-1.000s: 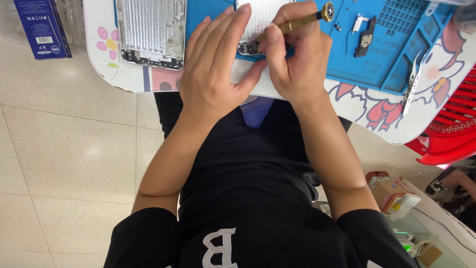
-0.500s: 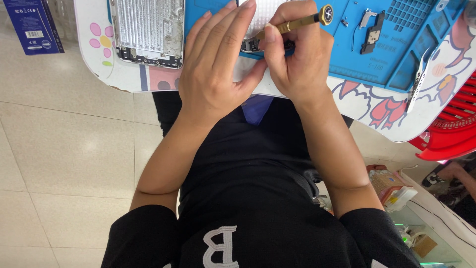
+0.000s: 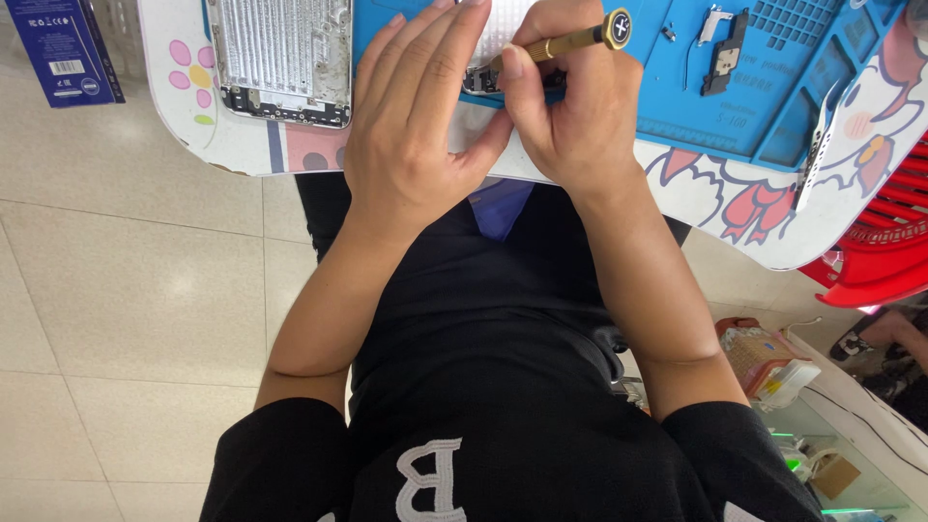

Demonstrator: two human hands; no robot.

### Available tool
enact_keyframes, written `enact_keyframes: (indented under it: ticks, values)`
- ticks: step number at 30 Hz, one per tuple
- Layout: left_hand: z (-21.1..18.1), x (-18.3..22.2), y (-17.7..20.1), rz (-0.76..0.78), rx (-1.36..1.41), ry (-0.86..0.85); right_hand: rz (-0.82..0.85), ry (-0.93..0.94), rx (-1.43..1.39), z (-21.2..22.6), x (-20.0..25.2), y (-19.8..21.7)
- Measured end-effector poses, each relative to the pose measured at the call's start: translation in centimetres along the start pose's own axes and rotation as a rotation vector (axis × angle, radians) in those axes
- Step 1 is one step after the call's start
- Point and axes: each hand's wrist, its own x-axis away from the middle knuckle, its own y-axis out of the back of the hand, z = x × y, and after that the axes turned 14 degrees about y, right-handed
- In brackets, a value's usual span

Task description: Repairing a mobile phone by handling internal components and using a screwdriver.

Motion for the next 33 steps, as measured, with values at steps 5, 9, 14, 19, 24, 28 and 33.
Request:
enact_keyframes:
  ticks: [5,9,14,19,24,28,33]
  values:
    - [0.0,0.0,0.0,-0.001,-0.012,0.005,0.045,-0.023,0.013,0.4,-0.4,0.2]
    - [-0.2,-0.1,0.1,-0.007,0.008,-0.002,0.088,0.097,0.082,2.7,-3.8,1.5]
    - [0.2,0.1,0.1,-0.009,0.000,-0.012,0.162,0.058,-0.020,3.4,-4.3,3.1]
    - [0.5,0.6,-0.4,0.014,0.003,-0.023,0.251,0.074,0.013,3.5,-5.2,4.3]
    - [0.5,0.5,-0.2,0.010,-0.001,-0.011,0.329,0.270,0.170,4.3,-6.7,4.7]
    - [0.4,0.2,-0.2,0.009,-0.017,-0.013,0.424,0.243,0.231,4.4,-7.2,4.9]
    - [0.2,0.2,-0.2,0.003,-0.001,0.006,0.416,0.122,0.210,3.0,-6.1,4.6]
